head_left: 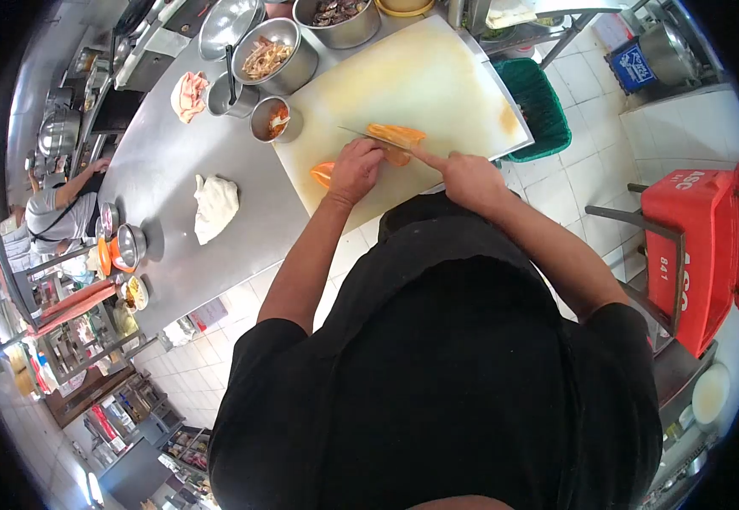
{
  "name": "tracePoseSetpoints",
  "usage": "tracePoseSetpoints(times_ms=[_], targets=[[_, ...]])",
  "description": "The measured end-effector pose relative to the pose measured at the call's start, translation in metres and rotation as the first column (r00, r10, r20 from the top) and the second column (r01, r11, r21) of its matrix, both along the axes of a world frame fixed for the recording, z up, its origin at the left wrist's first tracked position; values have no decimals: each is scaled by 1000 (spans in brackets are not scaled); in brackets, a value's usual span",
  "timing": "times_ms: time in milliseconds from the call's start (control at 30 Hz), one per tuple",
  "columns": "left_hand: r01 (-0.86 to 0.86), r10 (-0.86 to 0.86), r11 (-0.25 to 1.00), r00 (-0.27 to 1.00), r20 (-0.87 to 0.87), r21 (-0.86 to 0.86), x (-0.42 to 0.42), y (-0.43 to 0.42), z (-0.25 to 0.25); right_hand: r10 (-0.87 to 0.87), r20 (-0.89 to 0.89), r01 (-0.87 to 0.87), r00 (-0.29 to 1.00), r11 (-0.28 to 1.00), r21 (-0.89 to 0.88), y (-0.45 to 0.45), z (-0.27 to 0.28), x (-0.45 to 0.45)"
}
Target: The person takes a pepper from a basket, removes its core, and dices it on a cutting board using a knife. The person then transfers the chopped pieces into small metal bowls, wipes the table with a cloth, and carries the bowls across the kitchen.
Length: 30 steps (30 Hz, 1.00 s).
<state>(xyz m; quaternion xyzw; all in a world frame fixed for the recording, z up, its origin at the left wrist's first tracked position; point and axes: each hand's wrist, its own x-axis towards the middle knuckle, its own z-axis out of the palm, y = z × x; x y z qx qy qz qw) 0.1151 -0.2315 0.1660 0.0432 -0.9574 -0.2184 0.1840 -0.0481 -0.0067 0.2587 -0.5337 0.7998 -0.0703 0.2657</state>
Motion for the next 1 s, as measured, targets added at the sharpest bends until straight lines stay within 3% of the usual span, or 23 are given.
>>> tracePoseSetpoints(times_ms=[67,267,367,467,567,700,867,1000], targets=[[7,-7,1000,1000,22,-7,0,-2,1,5,-5,-4,1000,997,79,6,32,1],[-10,10,1000,1000,18,4,0,-1,-2,4,-14,-4,1000,999,-38,-2,-19,1],[-11,11,1000,999,33,10,2,-2,-3,4,-8,-4,1000,999,32,4,20,0],[-35,35,999,999,25,8,2,1,1,-10,-1,10,1000,995,97,13,12,6],[-34,31,998,998,48,53,3,-2,-5,6,-33,-7,999,1000,-10,-2,-12,5],[-33,32,999,999,29,34,3,-5,-7,-12,-21,12,1000,999,41,3,12,6],[-41,42,998,999,-21,43,3,-3,-7,16,-30,-17,999,999,-44,-1,-26,8],[-39,39,999,999,-10,33,1,-4,-5,-6,4,6,1000,996,87,-1,23,10]])
